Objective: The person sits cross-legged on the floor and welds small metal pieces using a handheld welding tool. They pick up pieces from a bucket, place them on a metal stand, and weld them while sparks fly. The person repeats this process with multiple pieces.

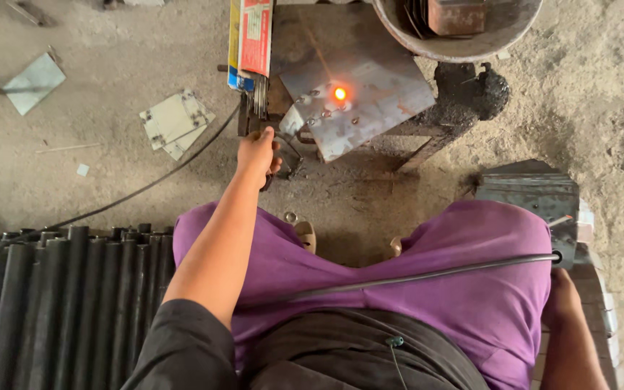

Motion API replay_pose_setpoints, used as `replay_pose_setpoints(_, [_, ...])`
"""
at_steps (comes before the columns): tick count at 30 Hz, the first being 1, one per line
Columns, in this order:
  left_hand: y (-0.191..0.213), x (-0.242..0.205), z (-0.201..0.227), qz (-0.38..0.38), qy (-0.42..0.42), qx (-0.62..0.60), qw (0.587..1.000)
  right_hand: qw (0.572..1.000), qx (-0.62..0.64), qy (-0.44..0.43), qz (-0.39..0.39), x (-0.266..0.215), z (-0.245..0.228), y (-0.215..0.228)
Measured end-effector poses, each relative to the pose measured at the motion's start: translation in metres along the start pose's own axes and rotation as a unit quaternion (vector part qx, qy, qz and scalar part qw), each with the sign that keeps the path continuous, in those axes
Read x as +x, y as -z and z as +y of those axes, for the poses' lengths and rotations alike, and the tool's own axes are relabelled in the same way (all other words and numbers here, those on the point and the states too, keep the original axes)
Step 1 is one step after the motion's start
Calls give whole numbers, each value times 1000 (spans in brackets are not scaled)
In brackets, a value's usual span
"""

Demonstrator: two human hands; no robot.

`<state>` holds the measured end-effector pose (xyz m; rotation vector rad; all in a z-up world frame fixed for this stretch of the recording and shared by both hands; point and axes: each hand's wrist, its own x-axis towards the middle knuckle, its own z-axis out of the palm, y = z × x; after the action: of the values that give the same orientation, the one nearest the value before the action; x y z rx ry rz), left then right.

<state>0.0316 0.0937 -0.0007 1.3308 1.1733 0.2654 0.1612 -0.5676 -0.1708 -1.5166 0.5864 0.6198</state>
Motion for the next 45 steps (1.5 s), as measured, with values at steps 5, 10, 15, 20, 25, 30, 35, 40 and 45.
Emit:
replay_pose_setpoints(5, [-11, 27, -11, -76, 32, -44, 996, 976, -172, 65, 112, 17, -39, 6])
replay_pose_setpoints(10, [-16, 54, -32, -55, 65, -90, 992, 927, -309, 140, 159, 35, -82, 12])
replay_pose_setpoints(15, [-20, 85, -54, -80, 81, -165, 980, 853, -338, 345, 199, 6, -103, -2])
replay_pose_setpoints(20, [-8, 41, -12, -163, -5, -200, 966, 893, -216, 366, 150, -51, -130, -31])
replay_pose_setpoints(25, [-19, -41, 40, -186, -89, -165, 965, 925, -2, 377, 47, -76, -145, -53])
replay_pose_setpoints(30, [-57, -99, 65, -218, -234, -221, 922, 941, -27, 338, -4, -110, -180, -119])
replay_pose_setpoints(35, [-86, -168, 113, -236, -304, -274, 881, 937, 213, 128, -247, -111, -191, -169])
replay_pose_setpoints(40, [-67, -212, 151, -175, -188, -316, 913, 926, 160, 69, -334, -77, -163, -212])
replay_pose_setpoints(45, [-36, -199, 148, -494, -164, -314, 794, 749, 315, -56, -581, -107, -140, -204])
